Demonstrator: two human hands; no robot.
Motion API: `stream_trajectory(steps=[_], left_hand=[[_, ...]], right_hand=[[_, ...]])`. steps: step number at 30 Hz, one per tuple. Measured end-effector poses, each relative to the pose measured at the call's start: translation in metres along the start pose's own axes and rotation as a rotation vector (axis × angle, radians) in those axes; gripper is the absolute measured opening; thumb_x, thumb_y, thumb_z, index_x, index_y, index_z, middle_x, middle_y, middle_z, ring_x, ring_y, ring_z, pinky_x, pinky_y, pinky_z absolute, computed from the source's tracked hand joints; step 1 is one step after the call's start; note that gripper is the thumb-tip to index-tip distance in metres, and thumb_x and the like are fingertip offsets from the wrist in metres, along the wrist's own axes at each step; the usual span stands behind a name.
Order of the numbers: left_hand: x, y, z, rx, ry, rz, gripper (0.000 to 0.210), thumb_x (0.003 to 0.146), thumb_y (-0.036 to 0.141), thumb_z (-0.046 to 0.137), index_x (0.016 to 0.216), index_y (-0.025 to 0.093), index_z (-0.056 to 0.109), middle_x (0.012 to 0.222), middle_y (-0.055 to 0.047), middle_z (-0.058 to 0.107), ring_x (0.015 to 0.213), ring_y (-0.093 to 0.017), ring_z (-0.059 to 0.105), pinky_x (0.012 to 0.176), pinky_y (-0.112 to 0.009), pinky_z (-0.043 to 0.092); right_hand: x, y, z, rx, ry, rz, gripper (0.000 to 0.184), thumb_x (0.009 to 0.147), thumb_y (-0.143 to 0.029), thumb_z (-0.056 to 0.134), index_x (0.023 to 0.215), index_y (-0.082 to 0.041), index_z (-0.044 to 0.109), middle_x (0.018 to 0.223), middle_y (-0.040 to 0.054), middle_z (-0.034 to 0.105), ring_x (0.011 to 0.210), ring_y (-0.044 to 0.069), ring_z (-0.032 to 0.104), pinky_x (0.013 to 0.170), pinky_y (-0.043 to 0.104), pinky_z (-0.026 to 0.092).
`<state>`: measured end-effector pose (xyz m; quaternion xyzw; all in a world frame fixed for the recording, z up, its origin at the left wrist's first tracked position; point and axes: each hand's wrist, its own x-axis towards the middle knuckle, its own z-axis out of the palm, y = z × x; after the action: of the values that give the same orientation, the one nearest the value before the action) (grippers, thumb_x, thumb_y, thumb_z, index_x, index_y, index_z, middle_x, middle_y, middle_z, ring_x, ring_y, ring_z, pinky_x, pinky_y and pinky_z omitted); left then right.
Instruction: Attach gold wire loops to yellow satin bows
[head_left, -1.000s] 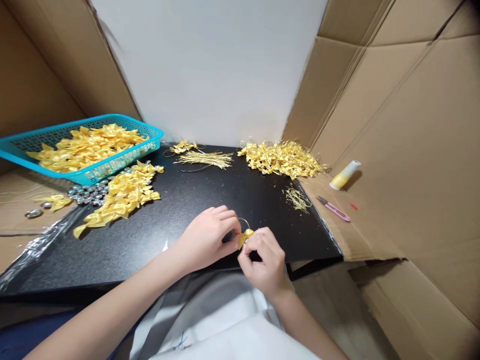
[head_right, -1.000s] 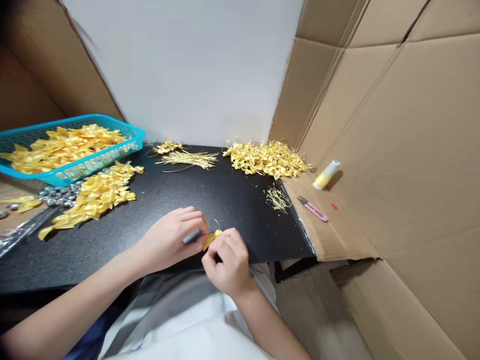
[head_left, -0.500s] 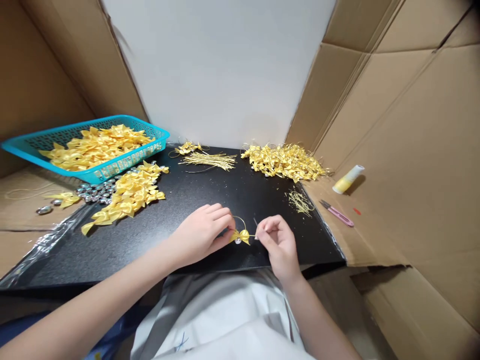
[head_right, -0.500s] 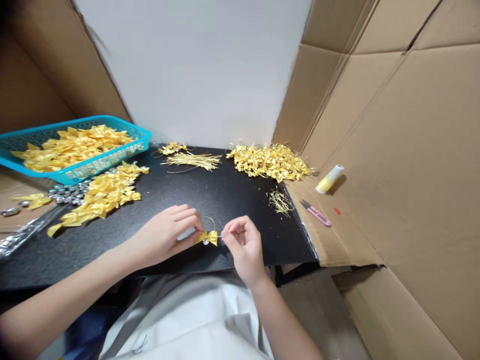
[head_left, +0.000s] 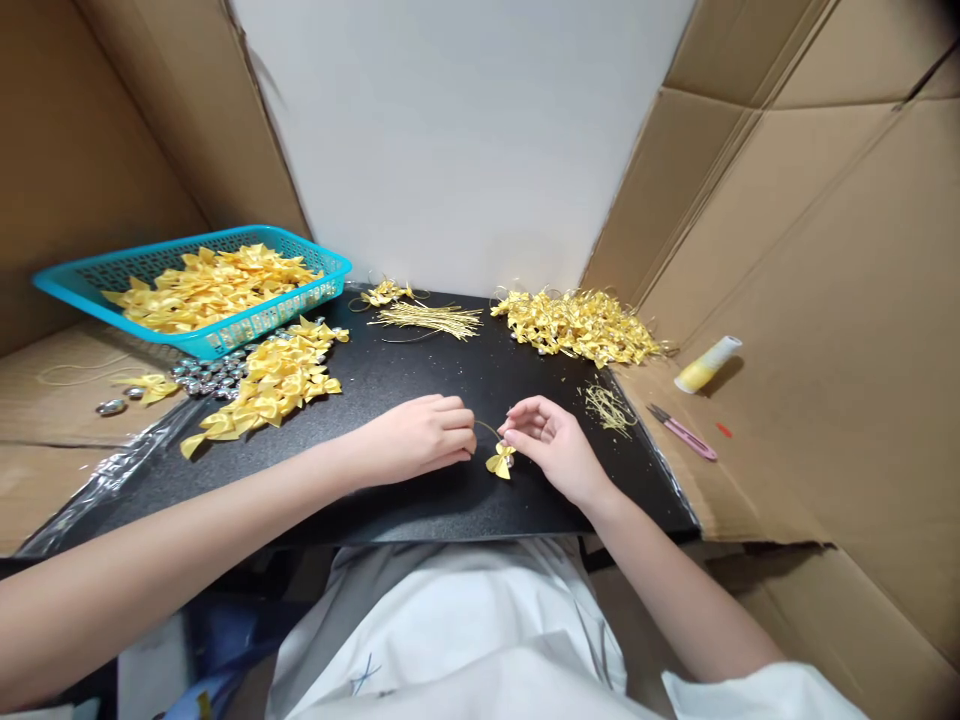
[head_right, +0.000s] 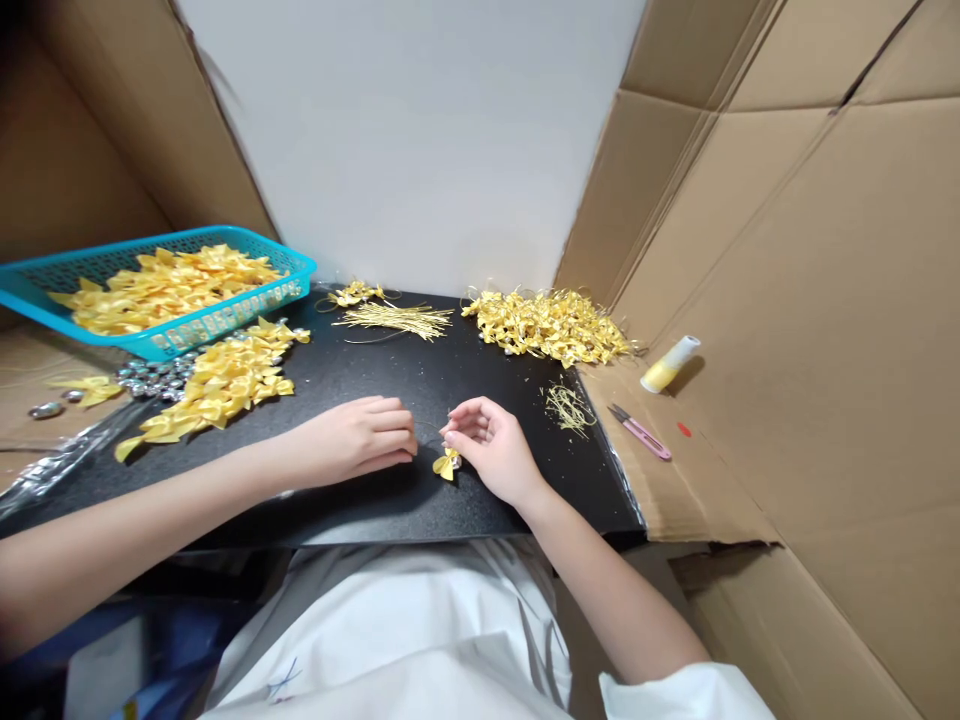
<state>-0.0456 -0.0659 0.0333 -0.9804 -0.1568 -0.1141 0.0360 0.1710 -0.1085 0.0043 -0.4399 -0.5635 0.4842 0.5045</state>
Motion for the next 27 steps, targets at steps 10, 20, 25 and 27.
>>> stream_trajectory(steps=[10,20,25,27], left_hand=[[0.018,-0.007,0.009,-0.202,-0.024,-0.258,0.021,0.079,0.033,0.063,0.094,0.019,0.065,0.095,-0.005,0.064,0.087,-0.021,0.056,0.079,-0.033,0.042],[0.015,-0.018,0.039,-0.302,0.156,-0.314,0.015,0.086,0.029,0.057,0.081,0.018,0.064,0.085,-0.004,0.063,0.078,-0.017,0.055,0.073,-0.029,0.041],[0.013,-0.021,0.038,-0.173,0.171,-0.368,0.014,0.086,0.029,0.060,0.078,0.019,0.065,0.082,-0.003,0.064,0.077,-0.018,0.053,0.068,-0.029,0.036],[0.012,-0.022,0.035,-0.101,0.184,-0.394,0.016,0.088,0.031,0.059,0.079,0.019,0.065,0.083,-0.003,0.065,0.079,-0.018,0.054,0.069,-0.029,0.035]], right_hand=[[0.036,-0.011,-0.018,-0.093,-0.337,0.092,0.023,0.070,-0.032,0.074,0.084,-0.016,0.065,0.080,0.0039,0.072,0.071,0.014,0.068,0.073,0.031,0.056],[0.064,-0.016,-0.004,-0.842,-0.508,0.061,0.016,0.071,-0.029,0.071,0.064,-0.015,0.067,0.057,-0.0010,0.063,0.053,0.011,0.054,0.052,0.022,0.037],[0.065,-0.010,0.003,-0.803,-0.529,0.052,0.016,0.070,-0.027,0.072,0.062,-0.015,0.065,0.056,-0.0017,0.062,0.053,0.010,0.053,0.052,0.021,0.037],[0.067,-0.002,0.002,-0.722,-0.490,0.028,0.012,0.071,-0.025,0.070,0.065,-0.015,0.066,0.056,-0.0024,0.061,0.052,0.009,0.052,0.053,0.020,0.037]])
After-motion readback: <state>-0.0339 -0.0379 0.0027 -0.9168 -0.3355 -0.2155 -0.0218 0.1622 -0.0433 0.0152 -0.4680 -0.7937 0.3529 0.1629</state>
